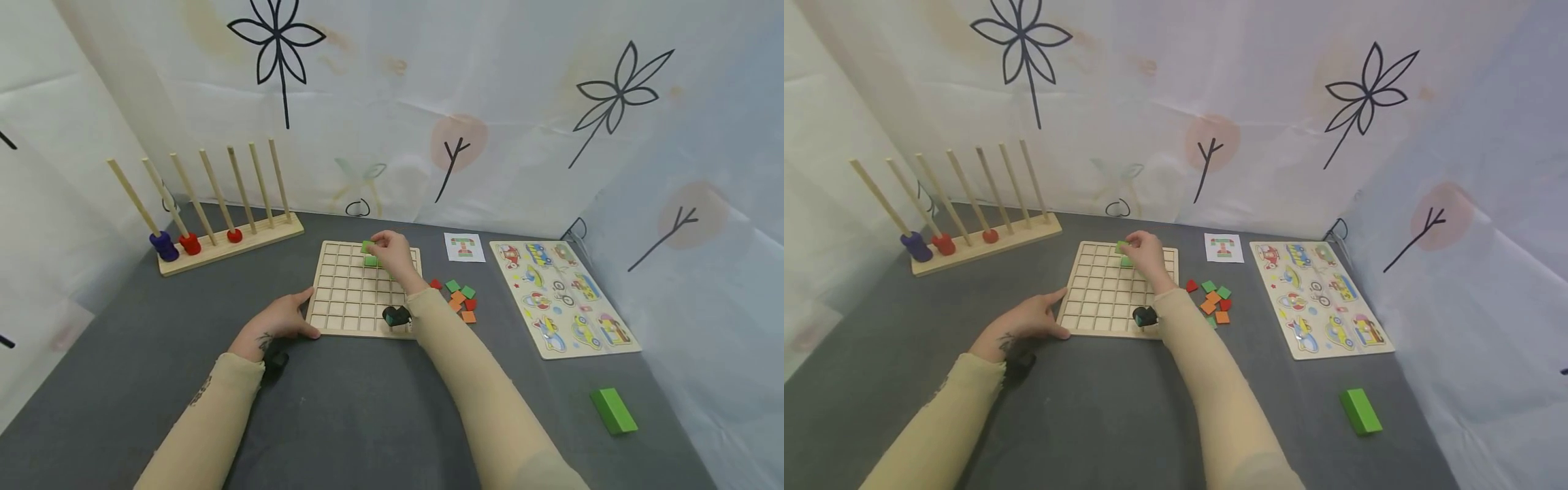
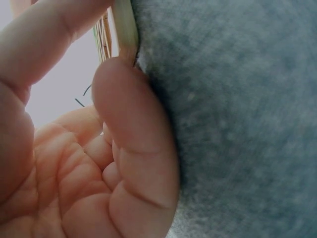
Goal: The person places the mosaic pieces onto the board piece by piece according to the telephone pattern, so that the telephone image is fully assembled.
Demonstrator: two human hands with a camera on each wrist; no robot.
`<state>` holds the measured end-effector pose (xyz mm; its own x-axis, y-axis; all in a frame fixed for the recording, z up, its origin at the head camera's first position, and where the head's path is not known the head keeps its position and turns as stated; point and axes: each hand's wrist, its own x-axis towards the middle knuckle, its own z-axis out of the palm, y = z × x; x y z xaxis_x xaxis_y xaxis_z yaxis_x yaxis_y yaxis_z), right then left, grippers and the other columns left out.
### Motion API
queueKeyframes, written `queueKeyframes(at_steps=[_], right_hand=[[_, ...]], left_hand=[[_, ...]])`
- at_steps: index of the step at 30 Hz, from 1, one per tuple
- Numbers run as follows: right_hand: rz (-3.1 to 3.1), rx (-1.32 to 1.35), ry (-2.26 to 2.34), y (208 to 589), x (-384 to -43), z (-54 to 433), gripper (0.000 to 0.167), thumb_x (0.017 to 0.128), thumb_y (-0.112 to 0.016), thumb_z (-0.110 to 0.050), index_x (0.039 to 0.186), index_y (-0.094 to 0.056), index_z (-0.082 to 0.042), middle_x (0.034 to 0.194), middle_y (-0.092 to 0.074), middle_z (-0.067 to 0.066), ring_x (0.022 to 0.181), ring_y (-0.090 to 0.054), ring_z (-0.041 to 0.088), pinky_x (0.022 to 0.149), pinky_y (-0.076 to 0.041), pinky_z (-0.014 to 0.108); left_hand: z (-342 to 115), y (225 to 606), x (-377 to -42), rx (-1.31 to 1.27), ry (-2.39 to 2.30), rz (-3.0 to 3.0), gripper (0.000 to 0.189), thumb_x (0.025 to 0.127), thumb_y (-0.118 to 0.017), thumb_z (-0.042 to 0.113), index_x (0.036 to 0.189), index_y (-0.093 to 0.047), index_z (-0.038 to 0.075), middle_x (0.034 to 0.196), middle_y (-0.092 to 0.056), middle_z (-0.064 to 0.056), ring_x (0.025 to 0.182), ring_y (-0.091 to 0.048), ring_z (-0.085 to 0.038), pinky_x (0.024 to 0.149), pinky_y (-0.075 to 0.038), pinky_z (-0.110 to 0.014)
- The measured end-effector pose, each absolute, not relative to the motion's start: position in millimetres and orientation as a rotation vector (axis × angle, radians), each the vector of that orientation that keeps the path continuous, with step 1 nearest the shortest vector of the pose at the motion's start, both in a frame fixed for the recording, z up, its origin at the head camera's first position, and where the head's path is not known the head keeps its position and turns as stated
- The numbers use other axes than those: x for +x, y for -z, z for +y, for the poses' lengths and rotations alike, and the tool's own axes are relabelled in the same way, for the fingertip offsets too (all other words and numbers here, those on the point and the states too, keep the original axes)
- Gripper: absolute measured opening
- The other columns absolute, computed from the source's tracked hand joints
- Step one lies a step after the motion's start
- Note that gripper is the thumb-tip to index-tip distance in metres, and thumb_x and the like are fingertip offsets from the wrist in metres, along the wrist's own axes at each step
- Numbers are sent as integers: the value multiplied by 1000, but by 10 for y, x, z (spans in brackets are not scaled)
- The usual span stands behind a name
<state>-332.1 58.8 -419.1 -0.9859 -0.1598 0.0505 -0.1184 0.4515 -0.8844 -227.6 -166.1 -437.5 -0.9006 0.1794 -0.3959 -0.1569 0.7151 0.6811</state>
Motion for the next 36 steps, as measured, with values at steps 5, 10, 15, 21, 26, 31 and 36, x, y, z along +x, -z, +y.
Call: queueKeyframes(at_steps=[5, 10, 15, 21, 26, 31, 36], right_hand=[[2648, -231, 1487, 4206, -3309, 495, 28, 90, -59, -16, 115, -62, -5, 112, -59, 12, 96, -58, 23, 72, -46, 30], [2676, -204, 1386, 4204, -3294, 411, 32, 91, -54, -12, 120, -60, -2, 120, -57, 14, 87, -57, 22, 63, -42, 27], [2718, -218, 1273, 4219, -3307, 358, 34, 91, -56, -15, 122, -59, -2, 119, -57, 13, 82, -55, 19, 64, -42, 27], [2774, -174, 1167, 4209, -3307, 329, 32, 91, -57, -16, 121, -59, -4, 128, -53, 12, 79, -54, 20, 64, -41, 29], [2805, -166, 1099, 4190, -3317, 294, 30, 92, -56, -16, 120, -59, -4, 127, -54, 12, 87, -56, 22, 67, -43, 30], [2845, -160, 1027, 4192, -3336, 256, 29, 92, -57, -17, 118, -61, -6, 124, -57, 9, 98, -58, 23, 72, -47, 32], [2861, -143, 975, 4189, -3344, 242, 30, 91, -58, -19, 118, -62, -6, 120, -60, 8, 103, -58, 24, 76, -48, 35]], left_hand=[[-1651, 4363, -2275, 13, -1037, 2481, 103, 69, -81, 18, 149, -16, 10, 98, -55, -18, 59, -48, -18, 56, -42, -29], [-1661, 4366, -2275, 9, -1034, 2479, 102, 69, -81, 18, 149, -17, 9, 124, -49, -25, 61, -50, -19, 57, -42, -29], [-1666, 4322, -2252, 9, -1048, 2463, 104, 67, -82, 19, 148, -17, 7, 109, -53, -19, 61, -49, -18, 57, -42, -28], [-1660, 4290, -2238, 42, -1052, 2461, 104, 68, -82, 20, 148, -17, 6, 127, -47, -28, 63, -51, -19, 59, -44, -28], [-1659, 4323, -2251, 58, -1053, 2473, 102, 70, -81, 17, 148, -17, 6, 142, -32, -28, 63, -51, -19, 60, -44, -29], [-1655, 4324, -2253, 37, -1049, 2472, 102, 70, -80, 16, 148, -16, 8, 143, -32, -27, 64, -51, -20, 60, -44, -29], [-1657, 4335, -2271, 22, -1046, 2475, 102, 70, -81, 16, 148, -17, 8, 142, -34, -27, 63, -51, -20, 59, -43, -29]])
